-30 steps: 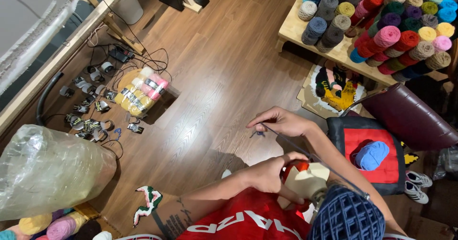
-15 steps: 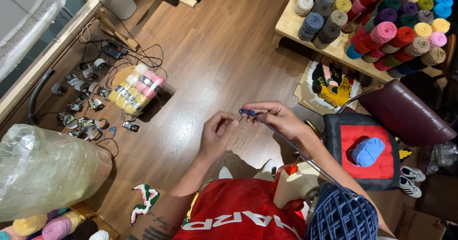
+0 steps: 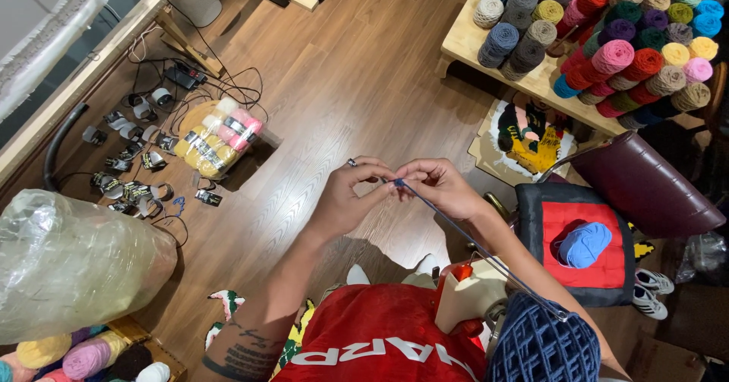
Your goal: Winding blue yarn into a cake using a manual yarn winder.
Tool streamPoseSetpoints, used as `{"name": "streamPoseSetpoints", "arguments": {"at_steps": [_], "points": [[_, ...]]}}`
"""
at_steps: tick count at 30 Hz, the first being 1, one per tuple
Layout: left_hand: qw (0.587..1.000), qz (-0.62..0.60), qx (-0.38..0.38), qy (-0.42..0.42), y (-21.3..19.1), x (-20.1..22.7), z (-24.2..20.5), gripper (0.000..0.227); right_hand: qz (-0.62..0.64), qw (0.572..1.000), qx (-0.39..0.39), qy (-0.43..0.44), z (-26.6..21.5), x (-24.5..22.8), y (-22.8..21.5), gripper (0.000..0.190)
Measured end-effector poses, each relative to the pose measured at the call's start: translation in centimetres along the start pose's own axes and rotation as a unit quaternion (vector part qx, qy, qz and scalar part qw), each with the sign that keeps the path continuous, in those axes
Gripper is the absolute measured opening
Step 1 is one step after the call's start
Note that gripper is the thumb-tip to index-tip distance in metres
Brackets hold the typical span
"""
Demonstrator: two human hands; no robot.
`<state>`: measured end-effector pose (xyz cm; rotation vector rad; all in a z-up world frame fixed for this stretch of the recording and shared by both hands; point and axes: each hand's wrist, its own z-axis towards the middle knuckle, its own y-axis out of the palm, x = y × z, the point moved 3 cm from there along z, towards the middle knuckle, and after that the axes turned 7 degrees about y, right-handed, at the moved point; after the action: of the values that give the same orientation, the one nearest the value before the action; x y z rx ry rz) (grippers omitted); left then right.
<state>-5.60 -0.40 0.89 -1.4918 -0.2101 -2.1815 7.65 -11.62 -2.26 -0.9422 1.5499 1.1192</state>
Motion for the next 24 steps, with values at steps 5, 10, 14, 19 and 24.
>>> {"name": "streamPoseSetpoints", "arguments": {"at_steps": [5, 10, 14, 19, 24], "points": [[0.992, -0.084, -0.040, -0.083, -0.3, 0.9, 0.0, 0.008, 0.019, 1.000, 0.005, -0.019, -0.1, 0.8, -0.9, 0.017], [0.971, -0.161, -0.066, -0.166, 0.1, 2.2, 0.0, 0.004, -0.003, 0.999, -0.027, -0.026, -0.6, -0.2, 0.0, 0.020], [0.958, -0.199, -0.055, -0.198, 0.3, 2.7, 0.0, 0.006, -0.021, 0.998, -0.050, -0.018, -0.9, 0.2, 0.1, 0.025], [0.945, -0.231, -0.043, -0.226, 0.4, 2.5, -0.5, 0.006, -0.027, 0.999, -0.037, -0.007, -1.1, 0.2, 0.0, 0.018], [0.940, -0.260, -0.030, -0.218, 0.6, 0.6, -1.0, 0.004, 0.008, 0.998, -0.041, -0.040, -1.4, -0.9, 1.0, 0.010]]}}
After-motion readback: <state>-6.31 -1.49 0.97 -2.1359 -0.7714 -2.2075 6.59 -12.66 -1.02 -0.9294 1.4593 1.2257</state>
